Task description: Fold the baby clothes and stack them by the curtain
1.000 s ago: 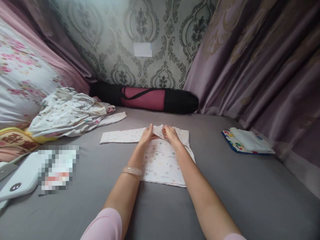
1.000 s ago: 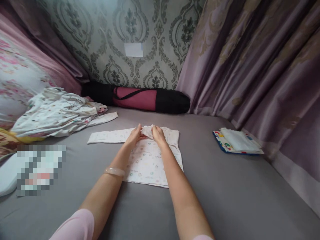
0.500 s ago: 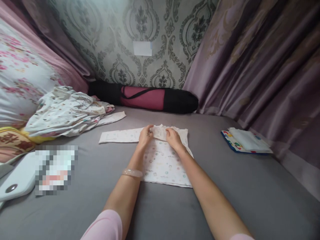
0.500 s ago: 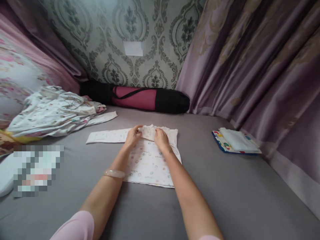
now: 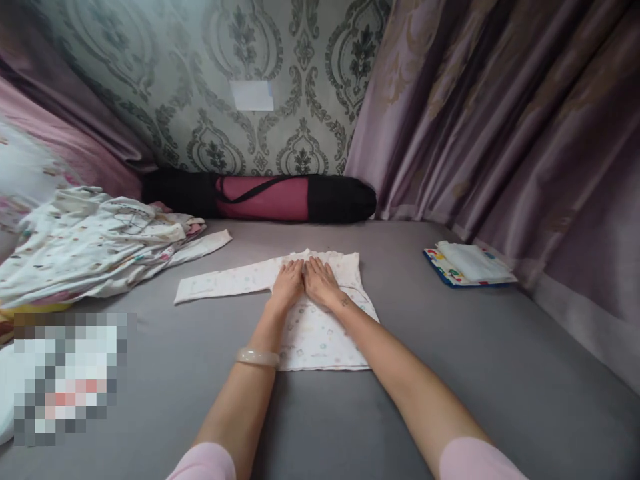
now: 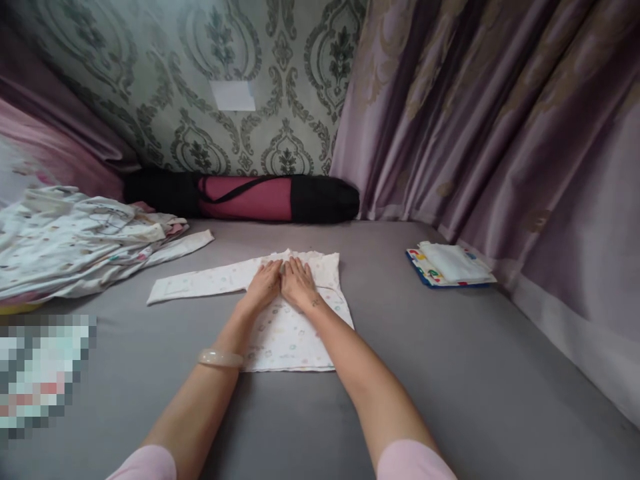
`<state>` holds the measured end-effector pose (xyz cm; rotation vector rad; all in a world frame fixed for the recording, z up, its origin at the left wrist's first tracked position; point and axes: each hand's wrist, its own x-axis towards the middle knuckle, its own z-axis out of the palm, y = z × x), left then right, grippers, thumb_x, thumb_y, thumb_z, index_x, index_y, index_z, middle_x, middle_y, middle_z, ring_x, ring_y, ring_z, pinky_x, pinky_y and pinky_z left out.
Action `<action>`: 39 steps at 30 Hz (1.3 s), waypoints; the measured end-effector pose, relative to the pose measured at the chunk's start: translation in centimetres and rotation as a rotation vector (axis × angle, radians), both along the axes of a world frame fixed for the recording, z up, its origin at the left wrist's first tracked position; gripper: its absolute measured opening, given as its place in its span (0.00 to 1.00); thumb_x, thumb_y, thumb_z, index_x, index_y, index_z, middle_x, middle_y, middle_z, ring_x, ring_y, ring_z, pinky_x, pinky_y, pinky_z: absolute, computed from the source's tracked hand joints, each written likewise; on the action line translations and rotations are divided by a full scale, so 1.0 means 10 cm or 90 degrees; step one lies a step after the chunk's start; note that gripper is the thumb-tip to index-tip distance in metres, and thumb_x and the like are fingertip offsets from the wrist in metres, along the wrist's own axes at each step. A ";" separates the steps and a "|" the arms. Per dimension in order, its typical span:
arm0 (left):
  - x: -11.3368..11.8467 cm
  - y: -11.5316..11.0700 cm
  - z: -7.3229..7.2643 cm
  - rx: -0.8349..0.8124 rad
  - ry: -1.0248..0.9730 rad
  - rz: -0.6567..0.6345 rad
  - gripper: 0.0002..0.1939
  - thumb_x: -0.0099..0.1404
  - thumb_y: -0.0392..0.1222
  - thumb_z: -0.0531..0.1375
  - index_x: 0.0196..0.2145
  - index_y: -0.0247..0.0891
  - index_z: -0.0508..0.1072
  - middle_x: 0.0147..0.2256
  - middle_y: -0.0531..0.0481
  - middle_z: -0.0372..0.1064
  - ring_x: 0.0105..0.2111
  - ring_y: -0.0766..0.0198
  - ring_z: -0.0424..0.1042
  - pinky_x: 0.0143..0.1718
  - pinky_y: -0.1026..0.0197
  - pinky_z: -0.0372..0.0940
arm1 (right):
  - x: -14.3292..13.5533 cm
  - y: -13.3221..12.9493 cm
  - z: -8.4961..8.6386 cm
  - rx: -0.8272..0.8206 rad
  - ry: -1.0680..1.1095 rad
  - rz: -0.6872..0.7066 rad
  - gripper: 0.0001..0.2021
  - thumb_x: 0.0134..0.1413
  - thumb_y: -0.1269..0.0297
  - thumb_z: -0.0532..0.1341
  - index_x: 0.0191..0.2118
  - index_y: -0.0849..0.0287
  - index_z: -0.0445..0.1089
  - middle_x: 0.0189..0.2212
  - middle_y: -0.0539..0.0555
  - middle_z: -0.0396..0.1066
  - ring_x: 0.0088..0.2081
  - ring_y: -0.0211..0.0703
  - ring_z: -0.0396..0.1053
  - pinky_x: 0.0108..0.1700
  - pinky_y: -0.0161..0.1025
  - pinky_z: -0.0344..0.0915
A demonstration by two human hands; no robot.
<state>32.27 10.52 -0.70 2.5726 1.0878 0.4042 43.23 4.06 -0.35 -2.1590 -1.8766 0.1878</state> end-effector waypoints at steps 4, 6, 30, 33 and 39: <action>0.02 -0.03 -0.07 0.004 0.053 0.029 0.28 0.71 0.40 0.43 0.65 0.26 0.52 0.65 0.34 0.50 0.66 0.50 0.47 0.65 0.48 0.42 | 0.11 -0.06 -0.01 -0.017 -0.013 -0.015 0.31 0.66 0.58 0.41 0.68 0.74 0.46 0.69 0.64 0.40 0.69 0.51 0.36 0.67 0.49 0.33; 0.02 -0.04 -0.07 0.009 0.077 0.033 0.30 0.72 0.46 0.42 0.65 0.26 0.52 0.66 0.35 0.48 0.67 0.49 0.45 0.66 0.48 0.40 | 0.19 -0.09 -0.01 -0.029 -0.025 -0.054 0.32 0.65 0.58 0.41 0.68 0.76 0.44 0.69 0.65 0.37 0.69 0.52 0.34 0.67 0.49 0.32; 0.04 -0.12 0.00 0.027 0.155 0.120 0.33 0.72 0.51 0.37 0.66 0.27 0.51 0.68 0.38 0.41 0.68 0.52 0.40 0.66 0.45 0.39 | 0.67 -0.29 -0.03 -0.038 -0.048 -0.308 0.33 0.64 0.58 0.41 0.67 0.82 0.44 0.68 0.71 0.39 0.69 0.58 0.36 0.66 0.49 0.36; 0.04 -0.11 -0.01 0.005 0.140 0.112 0.32 0.72 0.51 0.38 0.66 0.27 0.50 0.68 0.38 0.40 0.68 0.52 0.39 0.66 0.44 0.38 | 0.71 -0.29 -0.01 -0.056 -0.041 -0.325 0.34 0.64 0.58 0.42 0.67 0.82 0.43 0.68 0.72 0.38 0.68 0.59 0.37 0.66 0.48 0.37; 0.02 -0.05 0.15 -0.074 0.038 0.110 0.28 0.72 0.45 0.41 0.65 0.30 0.54 0.67 0.37 0.45 0.67 0.52 0.43 0.65 0.43 0.41 | 0.60 -0.28 0.22 -0.073 -0.038 -0.284 0.32 0.66 0.57 0.41 0.68 0.73 0.43 0.69 0.69 0.34 0.69 0.58 0.32 0.66 0.54 0.32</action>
